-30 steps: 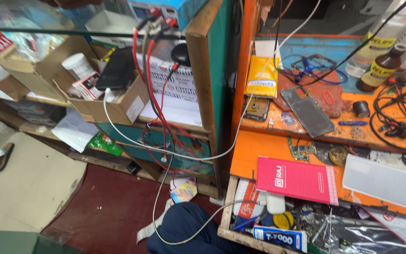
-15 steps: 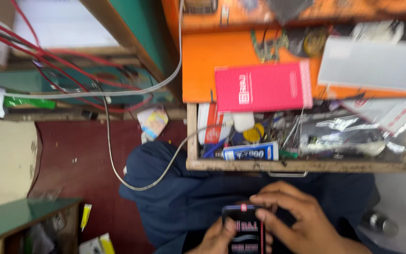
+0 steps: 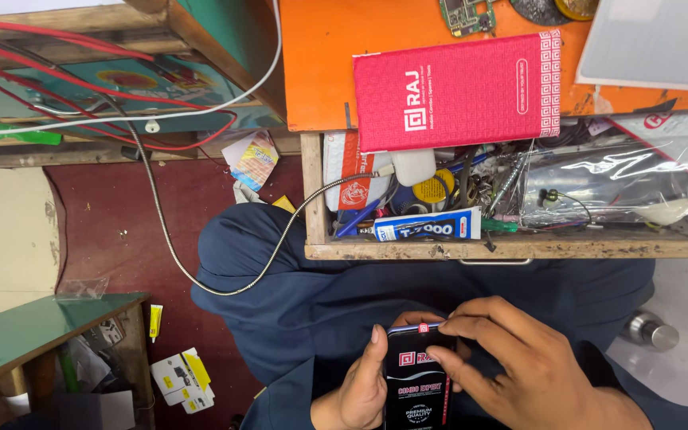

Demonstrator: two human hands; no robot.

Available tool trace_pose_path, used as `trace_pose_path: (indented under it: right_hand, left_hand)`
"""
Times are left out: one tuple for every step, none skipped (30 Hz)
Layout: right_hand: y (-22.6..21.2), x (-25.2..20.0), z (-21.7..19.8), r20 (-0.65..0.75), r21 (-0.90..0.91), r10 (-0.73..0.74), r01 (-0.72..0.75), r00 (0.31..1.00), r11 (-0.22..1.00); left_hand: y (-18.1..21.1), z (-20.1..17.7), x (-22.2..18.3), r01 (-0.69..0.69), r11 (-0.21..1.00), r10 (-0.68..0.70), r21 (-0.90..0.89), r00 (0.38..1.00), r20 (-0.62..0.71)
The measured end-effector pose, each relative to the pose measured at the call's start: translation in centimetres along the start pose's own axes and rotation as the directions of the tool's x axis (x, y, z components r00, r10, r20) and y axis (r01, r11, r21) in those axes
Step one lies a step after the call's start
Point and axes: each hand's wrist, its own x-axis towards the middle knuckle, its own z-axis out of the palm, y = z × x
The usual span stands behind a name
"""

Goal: The person assembles a mobile phone by fitting a plastic frame onto the chassis, pressing a screen panel onto the front, and checking the internal components and battery before closing the casing.

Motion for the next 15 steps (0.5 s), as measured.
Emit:
trace_pose_path:
  right_hand:
    - [0.0,0.0,0.0,0.017,-0.023,0.008,-0.008,1.000,1.000]
    - [0.0,-0.1,0.0,0.018,-0.020,0.013,-0.013,1.000,1.000]
    - [0.0,-0.1,0.1,0.029,-0.025,0.006,-0.005,1.000,1.000]
    - [0.0,-0.1,0.2,0.041,-0.029,-0.002,0.003,0.999,1.000]
    - [0.1,-0.1,0.2,0.041,-0.028,-0.001,0.002,0.999,1.000]
    - [0.2,-0.2,0.3,0.077,-0.023,0.024,-0.022,0.997,0.999]
    - [0.3,-0.3,0.3,0.114,-0.018,0.051,-0.049,0.992,0.999]
    - [0.4,-0.4,0.4,0.115,-0.018,0.053,-0.052,0.992,0.999]
    - [0.6,-0.5,0.5,0.160,-0.017,0.114,-0.113,0.980,0.993]
    - [0.7,-0.7,0.7,0.205,-0.019,0.174,-0.173,0.963,0.985]
    - [0.9,-1.0,0.7,0.209,-0.018,0.180,-0.180,0.961,0.984]
    - [1.2,-1.2,0.7,0.217,-0.012,0.170,-0.172,0.961,0.985]
    - [1.4,-1.4,0.7,0.222,-0.008,0.158,-0.160,0.962,0.987]
    - [1.5,-1.6,0.7,0.224,-0.009,0.162,-0.164,0.961,0.986]
    - [1.7,-1.8,0.5,0.231,0.011,0.137,-0.144,0.963,0.990]
  left_hand:
    - [0.0,0.0,-0.1,-0.022,0.999,0.022,0.032,1.000,0.012]
    - [-0.2,-0.1,-0.1,-0.018,0.999,0.018,0.029,1.000,0.009]
    - [-0.3,-0.2,0.0,-0.022,1.000,0.022,0.020,1.000,0.013]
    - [-0.5,-0.2,0.0,-0.026,1.000,0.025,0.010,1.000,0.016]
    - [-0.6,-0.3,0.0,-0.024,1.000,0.024,0.010,1.000,0.016]
    - [-0.8,-0.4,0.0,-0.023,1.000,0.023,0.010,1.000,-0.006]
    - [-1.0,-0.5,0.0,-0.021,1.000,0.021,0.008,0.999,-0.028]
    - [-1.2,-0.6,0.1,-0.019,1.000,0.019,0.006,0.999,-0.030]
    - [-1.4,-0.7,0.1,-0.013,1.000,0.013,0.022,1.000,-0.012]
    - [-1.6,-0.8,0.1,-0.007,0.999,0.006,0.037,1.000,0.005]
    - [-1.8,-1.0,-0.1,-0.002,1.000,0.002,0.032,1.000,0.001]
    - [-1.8,-1.2,-0.2,0.008,0.999,-0.009,0.039,1.000,0.012]
    - [-1.9,-1.5,-0.2,0.015,0.999,-0.016,0.048,1.000,0.026]
    - [-2.1,-1.7,-0.2,0.017,0.999,-0.019,0.044,1.000,0.025]
    - [-2.2,-2.0,-0.1,0.025,1.000,-0.025,-0.001,0.998,0.051]
